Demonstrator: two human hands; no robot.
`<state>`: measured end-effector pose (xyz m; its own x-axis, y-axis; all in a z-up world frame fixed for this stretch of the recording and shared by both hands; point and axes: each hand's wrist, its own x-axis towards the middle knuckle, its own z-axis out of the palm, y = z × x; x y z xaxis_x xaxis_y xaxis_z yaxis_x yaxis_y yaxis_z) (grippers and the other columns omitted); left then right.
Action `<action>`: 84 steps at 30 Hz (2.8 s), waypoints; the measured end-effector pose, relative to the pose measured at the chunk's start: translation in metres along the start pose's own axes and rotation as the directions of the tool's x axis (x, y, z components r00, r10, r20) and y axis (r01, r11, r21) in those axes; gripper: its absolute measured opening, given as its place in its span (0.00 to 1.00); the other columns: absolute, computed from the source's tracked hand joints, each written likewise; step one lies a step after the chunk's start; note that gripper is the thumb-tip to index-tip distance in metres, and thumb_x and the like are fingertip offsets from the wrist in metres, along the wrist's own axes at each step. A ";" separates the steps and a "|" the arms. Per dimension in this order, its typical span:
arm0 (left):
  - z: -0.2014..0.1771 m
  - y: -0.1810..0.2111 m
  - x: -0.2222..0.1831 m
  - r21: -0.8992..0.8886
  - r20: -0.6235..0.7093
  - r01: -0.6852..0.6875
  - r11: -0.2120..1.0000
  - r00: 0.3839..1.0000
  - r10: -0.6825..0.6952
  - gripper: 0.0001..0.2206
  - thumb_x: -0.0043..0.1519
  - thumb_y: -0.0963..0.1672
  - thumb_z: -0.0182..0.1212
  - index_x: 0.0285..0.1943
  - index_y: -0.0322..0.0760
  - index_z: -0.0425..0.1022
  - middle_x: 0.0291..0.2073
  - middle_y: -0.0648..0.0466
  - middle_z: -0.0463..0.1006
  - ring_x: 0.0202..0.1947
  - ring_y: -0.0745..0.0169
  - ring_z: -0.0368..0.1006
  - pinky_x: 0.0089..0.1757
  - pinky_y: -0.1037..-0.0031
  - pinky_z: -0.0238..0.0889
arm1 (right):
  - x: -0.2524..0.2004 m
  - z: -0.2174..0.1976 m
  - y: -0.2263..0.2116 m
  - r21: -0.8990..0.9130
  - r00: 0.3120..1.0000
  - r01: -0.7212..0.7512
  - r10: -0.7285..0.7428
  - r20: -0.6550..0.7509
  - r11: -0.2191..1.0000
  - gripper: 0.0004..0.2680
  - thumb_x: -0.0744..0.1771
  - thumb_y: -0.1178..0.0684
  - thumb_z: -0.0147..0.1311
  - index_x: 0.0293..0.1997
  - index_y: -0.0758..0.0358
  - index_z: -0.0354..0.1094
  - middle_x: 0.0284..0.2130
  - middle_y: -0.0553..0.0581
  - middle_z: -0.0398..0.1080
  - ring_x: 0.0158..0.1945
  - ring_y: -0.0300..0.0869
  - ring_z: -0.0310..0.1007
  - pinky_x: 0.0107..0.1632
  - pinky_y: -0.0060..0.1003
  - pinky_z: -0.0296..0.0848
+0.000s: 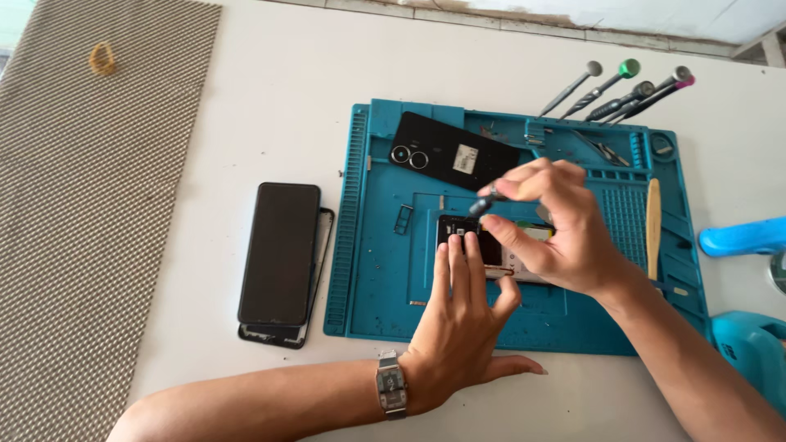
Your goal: The person disassembles a smartphone on a blue work mat, using a screwdriver to remove screws and tweezers to lift internal components. The person removes a metal bracket and other small parts from the phone's interior, placing them on the mat.
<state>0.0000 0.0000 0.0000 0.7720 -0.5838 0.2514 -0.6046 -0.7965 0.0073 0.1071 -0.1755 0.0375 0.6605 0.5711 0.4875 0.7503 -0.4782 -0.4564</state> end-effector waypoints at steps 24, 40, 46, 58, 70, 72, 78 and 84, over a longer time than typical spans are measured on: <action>0.030 0.030 -0.034 -0.021 -0.487 -0.215 0.976 0.855 0.177 0.10 0.63 0.45 0.59 0.44 0.31 0.76 0.37 0.46 0.77 0.42 0.52 0.74 0.46 0.64 0.69 | 0.043 0.060 -0.085 0.253 0.981 0.065 -0.108 0.159 0.965 0.13 0.64 0.62 0.63 0.46 0.64 0.57 0.41 0.63 0.78 0.45 0.44 0.82 0.46 0.36 0.81; 0.014 0.020 -0.030 -0.103 -0.467 -0.310 0.945 0.854 0.229 0.08 0.62 0.44 0.59 0.34 0.34 0.74 0.31 0.51 0.71 0.38 0.54 0.68 0.40 0.65 0.62 | 0.009 0.022 -0.054 0.463 0.956 -0.208 0.280 -0.092 0.862 0.16 0.69 0.67 0.57 0.58 0.67 0.51 0.42 0.63 0.72 0.46 0.40 0.77 0.48 0.31 0.78; -0.003 0.013 -0.022 -0.014 -0.345 -0.238 0.971 0.913 0.219 0.18 0.63 0.51 0.58 0.48 0.30 0.76 0.53 0.40 0.72 0.58 0.41 0.66 0.56 0.54 0.64 | -0.006 0.004 -0.016 0.508 0.864 -0.313 0.462 -0.198 0.803 0.16 0.70 0.67 0.55 0.60 0.66 0.51 0.42 0.63 0.72 0.43 0.41 0.77 0.47 0.34 0.81; 0.010 0.010 -0.005 -0.134 -0.023 0.020 0.991 0.999 -0.023 0.47 0.55 0.69 0.46 0.65 0.27 0.64 0.64 0.17 0.58 0.66 0.11 0.51 0.61 0.32 0.44 | -0.004 0.017 0.027 0.539 0.896 -0.201 0.376 -0.235 0.818 0.14 0.71 0.67 0.55 0.58 0.69 0.50 0.44 0.65 0.72 0.48 0.42 0.78 0.52 0.35 0.81; 0.015 0.011 -0.004 -0.149 -0.005 0.029 0.988 1.000 -0.030 0.47 0.55 0.70 0.46 0.64 0.29 0.65 0.64 0.17 0.58 0.66 0.11 0.52 0.58 0.30 0.50 | -0.012 0.026 0.036 0.553 0.908 -0.193 0.362 -0.213 0.810 0.14 0.72 0.68 0.53 0.59 0.68 0.49 0.46 0.65 0.71 0.51 0.42 0.77 0.55 0.35 0.80; 0.015 0.011 -0.003 -0.144 -0.005 0.027 0.989 1.000 -0.028 0.47 0.55 0.70 0.47 0.64 0.29 0.65 0.64 0.17 0.58 0.66 0.10 0.52 0.57 0.30 0.50 | -0.011 0.027 0.037 0.557 0.909 -0.192 0.360 -0.210 0.808 0.14 0.72 0.68 0.53 0.59 0.68 0.49 0.46 0.66 0.71 0.51 0.42 0.76 0.56 0.36 0.80; 0.014 0.010 -0.003 -0.146 0.012 0.020 0.989 1.000 -0.019 0.46 0.55 0.69 0.46 0.63 0.29 0.65 0.64 0.17 0.57 0.66 0.10 0.52 0.57 0.29 0.50 | -0.011 0.025 0.036 0.539 0.915 -0.185 0.345 -0.211 0.822 0.13 0.72 0.68 0.52 0.58 0.68 0.49 0.46 0.66 0.71 0.51 0.42 0.77 0.55 0.35 0.81; 0.012 0.009 -0.002 -0.142 0.020 0.019 0.990 1.000 -0.016 0.46 0.55 0.69 0.46 0.63 0.29 0.66 0.64 0.16 0.57 0.66 0.10 0.52 0.57 0.29 0.50 | -0.011 0.026 0.036 0.525 0.913 -0.190 0.346 -0.215 0.830 0.13 0.72 0.68 0.53 0.58 0.68 0.49 0.46 0.66 0.71 0.51 0.43 0.77 0.55 0.35 0.81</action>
<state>-0.0048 -0.0083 -0.0119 0.7855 -0.5736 0.2321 -0.6115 -0.7770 0.1493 0.1258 -0.1816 -0.0032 0.8687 0.2123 0.4476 0.4822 -0.1551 -0.8622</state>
